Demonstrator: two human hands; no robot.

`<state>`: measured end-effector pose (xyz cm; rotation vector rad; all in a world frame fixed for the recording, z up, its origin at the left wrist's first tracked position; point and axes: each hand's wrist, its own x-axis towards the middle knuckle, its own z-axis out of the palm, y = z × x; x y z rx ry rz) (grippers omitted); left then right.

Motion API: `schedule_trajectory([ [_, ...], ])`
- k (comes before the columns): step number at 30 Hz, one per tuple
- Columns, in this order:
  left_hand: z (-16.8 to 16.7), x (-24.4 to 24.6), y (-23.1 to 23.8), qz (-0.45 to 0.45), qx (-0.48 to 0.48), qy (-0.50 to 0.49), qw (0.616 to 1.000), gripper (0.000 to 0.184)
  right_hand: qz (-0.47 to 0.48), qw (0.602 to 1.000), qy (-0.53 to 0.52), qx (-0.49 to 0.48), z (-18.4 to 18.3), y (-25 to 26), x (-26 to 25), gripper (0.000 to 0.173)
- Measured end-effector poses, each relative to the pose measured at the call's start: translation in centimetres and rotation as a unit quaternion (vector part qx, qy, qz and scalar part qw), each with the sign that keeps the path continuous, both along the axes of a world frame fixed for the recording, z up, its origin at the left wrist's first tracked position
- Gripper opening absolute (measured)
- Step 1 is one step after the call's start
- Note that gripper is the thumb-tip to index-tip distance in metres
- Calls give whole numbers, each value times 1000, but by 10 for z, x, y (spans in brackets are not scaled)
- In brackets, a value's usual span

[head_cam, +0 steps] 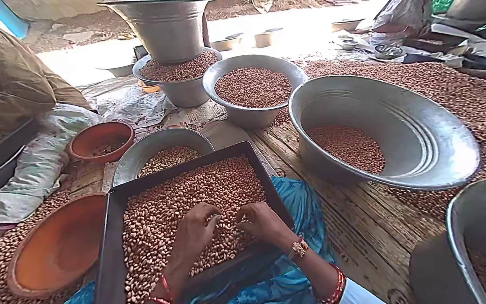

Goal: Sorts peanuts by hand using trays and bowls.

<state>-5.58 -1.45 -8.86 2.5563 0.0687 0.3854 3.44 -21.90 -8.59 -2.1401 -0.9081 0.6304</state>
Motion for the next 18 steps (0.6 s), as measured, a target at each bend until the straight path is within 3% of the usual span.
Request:
schedule_trajectory([
  [2, 8, -7, 13, 29, -134, 18, 990, 17, -33, 986, 118, 111, -2, -13, 6, 16],
  [4, 13, -18, 28, 34, -216, 56, 974, 24, -54, 928, 269, 250, -4, -20, 8, 6],
  [7, 11, -37, 26, 25, -136, 109, 984, 20, -17, 838, 402, 368, -8, -21, 8, 8],
  [9, 4, -46, 15, 11, -59, 98, 993, 15, 12, 808, 448, 383, -10, -15, 4, 8],
  [11, -6, -48, 5, 4, -2, 77, 997, 14, 3, 830, 432, 352, -7, -6, -3, 11],
  [13, -14, -47, -2, -4, 33, 67, 997, 16, -1, 896, 352, 271, 0, 0, -9, 12],
  [15, -16, -45, -7, -7, 41, 86, 995, 15, 57, 970, 192, 138, 9, 2, -12, 13],
  [18, -9, -44, 2, 12, -14, 126, 992, 10, 147, 989, -7, -5, 18, 6, -26, 17],
])
